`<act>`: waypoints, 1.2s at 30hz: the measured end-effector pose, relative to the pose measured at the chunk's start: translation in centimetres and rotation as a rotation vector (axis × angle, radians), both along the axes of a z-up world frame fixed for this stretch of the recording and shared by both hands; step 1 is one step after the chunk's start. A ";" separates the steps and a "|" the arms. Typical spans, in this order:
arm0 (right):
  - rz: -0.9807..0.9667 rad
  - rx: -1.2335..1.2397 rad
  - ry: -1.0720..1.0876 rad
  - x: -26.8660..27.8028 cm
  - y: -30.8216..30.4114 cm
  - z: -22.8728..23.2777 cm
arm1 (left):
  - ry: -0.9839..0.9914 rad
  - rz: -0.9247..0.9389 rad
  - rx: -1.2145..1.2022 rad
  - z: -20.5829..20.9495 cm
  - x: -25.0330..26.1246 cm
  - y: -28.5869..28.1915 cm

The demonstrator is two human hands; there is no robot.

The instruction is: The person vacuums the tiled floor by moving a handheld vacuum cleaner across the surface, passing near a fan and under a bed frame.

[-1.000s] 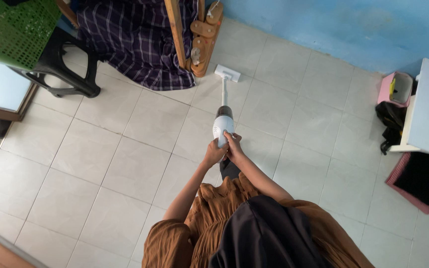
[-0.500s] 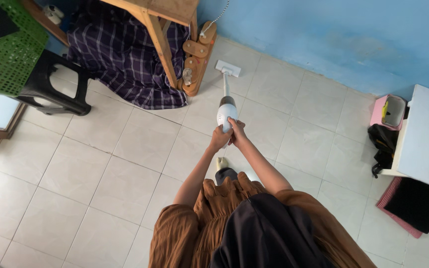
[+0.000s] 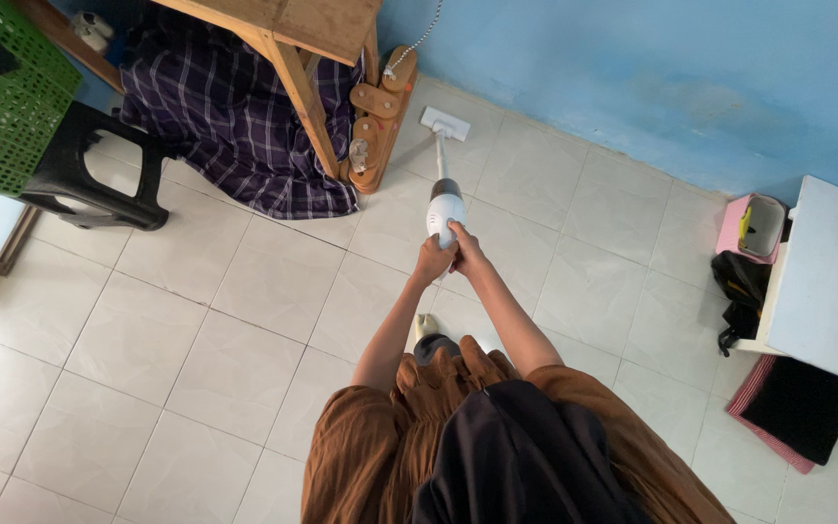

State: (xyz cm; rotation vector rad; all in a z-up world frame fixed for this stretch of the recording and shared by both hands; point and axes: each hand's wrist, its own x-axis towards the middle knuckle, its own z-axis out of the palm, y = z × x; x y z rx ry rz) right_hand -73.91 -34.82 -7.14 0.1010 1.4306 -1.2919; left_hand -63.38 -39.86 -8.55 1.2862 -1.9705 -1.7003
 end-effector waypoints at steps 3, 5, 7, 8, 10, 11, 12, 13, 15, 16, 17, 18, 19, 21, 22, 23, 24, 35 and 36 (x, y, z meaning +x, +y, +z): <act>0.003 -0.012 -0.004 2.3 1.6 -0.1 | 0.009 0.003 -0.007 0.0 2.4 1.6; 0.013 -0.040 -0.037 4.2 3.1 -0.2 | 0.000 0.003 -0.009 0.1 4.6 2.8; 0.006 -0.076 -0.079 6.8 4.6 -0.4 | -0.018 0.001 -0.011 0.4 7.2 4.1; 0.003 -0.094 -0.100 8.1 5.4 -0.6 | -0.009 -0.001 -0.011 0.7 8.7 4.9; -0.009 -0.088 -0.091 11.2 7.0 -0.9 | 0.009 0.001 -0.008 1.3 12.0 6.7; -0.016 -0.083 -0.088 12.8 7.8 -1.1 | 0.011 0.006 0.017 1.6 13.7 7.6; -0.012 -0.080 -0.073 14.3 8.6 -1.3 | 0.014 0.011 0.042 2.0 15.4 8.5; -0.010 -0.076 -0.060 16.0 9.6 -1.5 | 0.014 0.014 0.069 2.2 17.1 9.5; -0.010 -0.053 -0.032 19.1 11.4 -2.1 | 0.019 0.010 0.017 2.5 20.3 11.2; -0.012 -0.034 -0.017 20.6 12.1 -2.4 | 0.021 0.007 -0.009 2.7 21.8 12.0; -0.014 -0.014 -0.003 22.2 12.9 -2.6 | 0.014 0.017 0.033 2.9 23.4 13.0; -0.022 -0.021 0.000 23.9 13.8 -2.8 | 0.007 0.027 0.075 3.1 25.0 14.0; -0.029 -0.028 0.009 25.3 14.7 -2.9 | 0.005 0.038 0.117 3.1 26.2 14.9; -0.026 -0.037 0.023 27.8 16.6 -2.8 | 0.043 0.031 0.017 2.9 28.8 16.6; -0.014 -0.039 0.029 29.0 17.6 -2.6 | 0.062 0.029 -0.031 2.6 30.1 17.6; -0.003 -0.045 0.034 30.0 18.4 -2.3 | 0.054 0.030 -0.012 2.5 31.1 18.5; -0.012 -0.034 0.031 31.0 19.2 -1.9 | 0.045 0.030 0.008 2.5 32.1 19.3; 0.011 -0.047 0.031 32.0 19.8 -0.3 | 0.052 0.042 0.057 4.3 33.2 19.8; 0.008 -0.048 0.035 31.7 19.6 -0.6 | 0.062 0.040 0.036 3.9 32.9 19.5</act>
